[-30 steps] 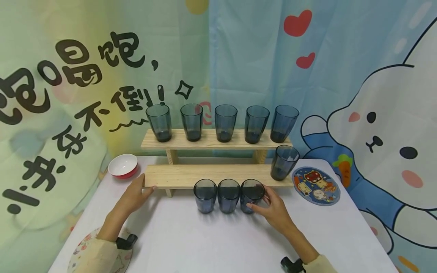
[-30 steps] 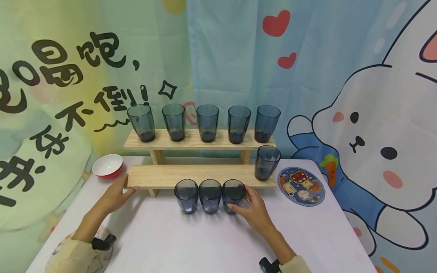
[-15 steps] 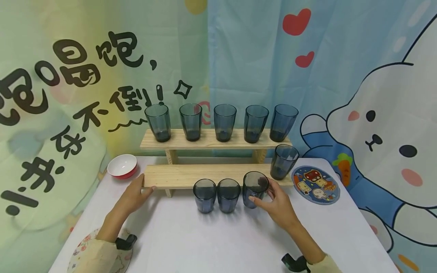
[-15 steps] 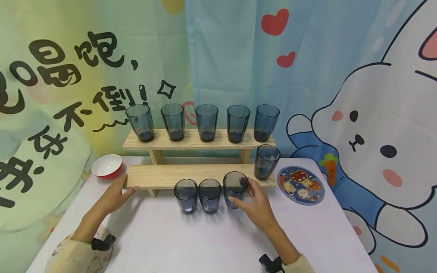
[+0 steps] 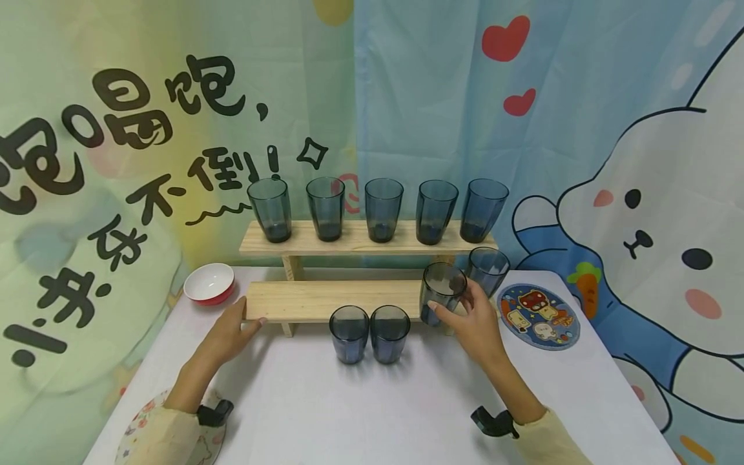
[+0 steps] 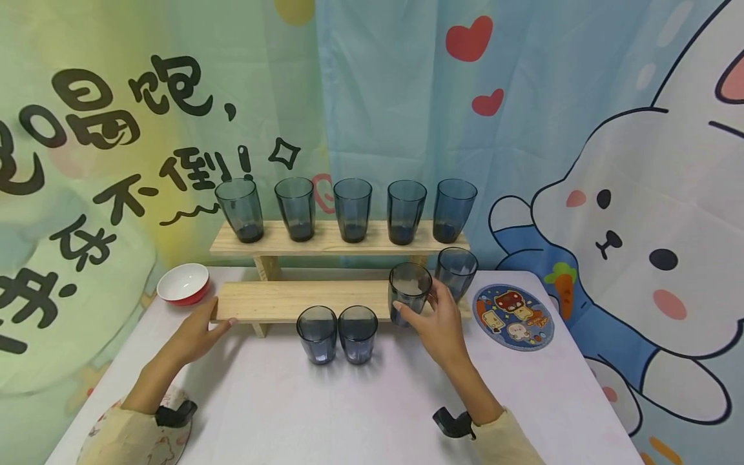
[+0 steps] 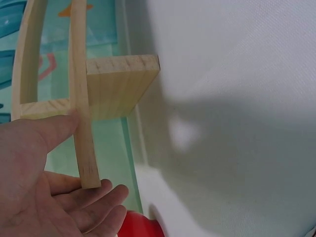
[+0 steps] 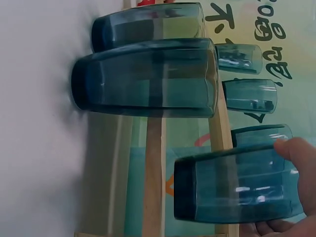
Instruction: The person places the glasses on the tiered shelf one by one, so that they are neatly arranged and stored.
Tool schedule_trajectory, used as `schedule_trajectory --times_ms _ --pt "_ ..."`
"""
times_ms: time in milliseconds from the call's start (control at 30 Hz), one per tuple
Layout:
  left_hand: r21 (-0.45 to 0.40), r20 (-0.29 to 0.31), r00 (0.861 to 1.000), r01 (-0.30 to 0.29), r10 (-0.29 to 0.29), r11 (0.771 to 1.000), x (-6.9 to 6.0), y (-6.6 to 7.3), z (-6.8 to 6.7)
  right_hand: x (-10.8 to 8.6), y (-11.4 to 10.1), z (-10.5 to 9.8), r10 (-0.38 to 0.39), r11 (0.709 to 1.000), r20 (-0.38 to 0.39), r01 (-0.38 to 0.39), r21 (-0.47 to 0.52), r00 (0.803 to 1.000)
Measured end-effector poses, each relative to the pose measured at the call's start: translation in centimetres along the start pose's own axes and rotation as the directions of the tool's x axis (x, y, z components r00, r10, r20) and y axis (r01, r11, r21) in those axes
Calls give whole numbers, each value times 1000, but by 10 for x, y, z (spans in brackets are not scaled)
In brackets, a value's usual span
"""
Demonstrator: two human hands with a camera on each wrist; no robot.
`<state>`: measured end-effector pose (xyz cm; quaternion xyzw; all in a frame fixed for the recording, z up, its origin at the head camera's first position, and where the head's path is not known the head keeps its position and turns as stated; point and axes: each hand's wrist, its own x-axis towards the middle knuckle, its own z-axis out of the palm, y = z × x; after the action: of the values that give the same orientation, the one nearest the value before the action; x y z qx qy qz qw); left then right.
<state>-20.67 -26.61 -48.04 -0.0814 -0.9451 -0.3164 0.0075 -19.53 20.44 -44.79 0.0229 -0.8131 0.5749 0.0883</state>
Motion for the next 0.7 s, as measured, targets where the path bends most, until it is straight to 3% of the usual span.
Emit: schedule_trajectory --times_ms 367,700 --pt "9 9 1000 8 -8 1000 0 1 0 22 -3 16 -19 1000 -108 20 11 994" --pt "18 28 999 22 -22 1000 0 4 -4 31 0 26 2 1000 -157 -1 10 988"
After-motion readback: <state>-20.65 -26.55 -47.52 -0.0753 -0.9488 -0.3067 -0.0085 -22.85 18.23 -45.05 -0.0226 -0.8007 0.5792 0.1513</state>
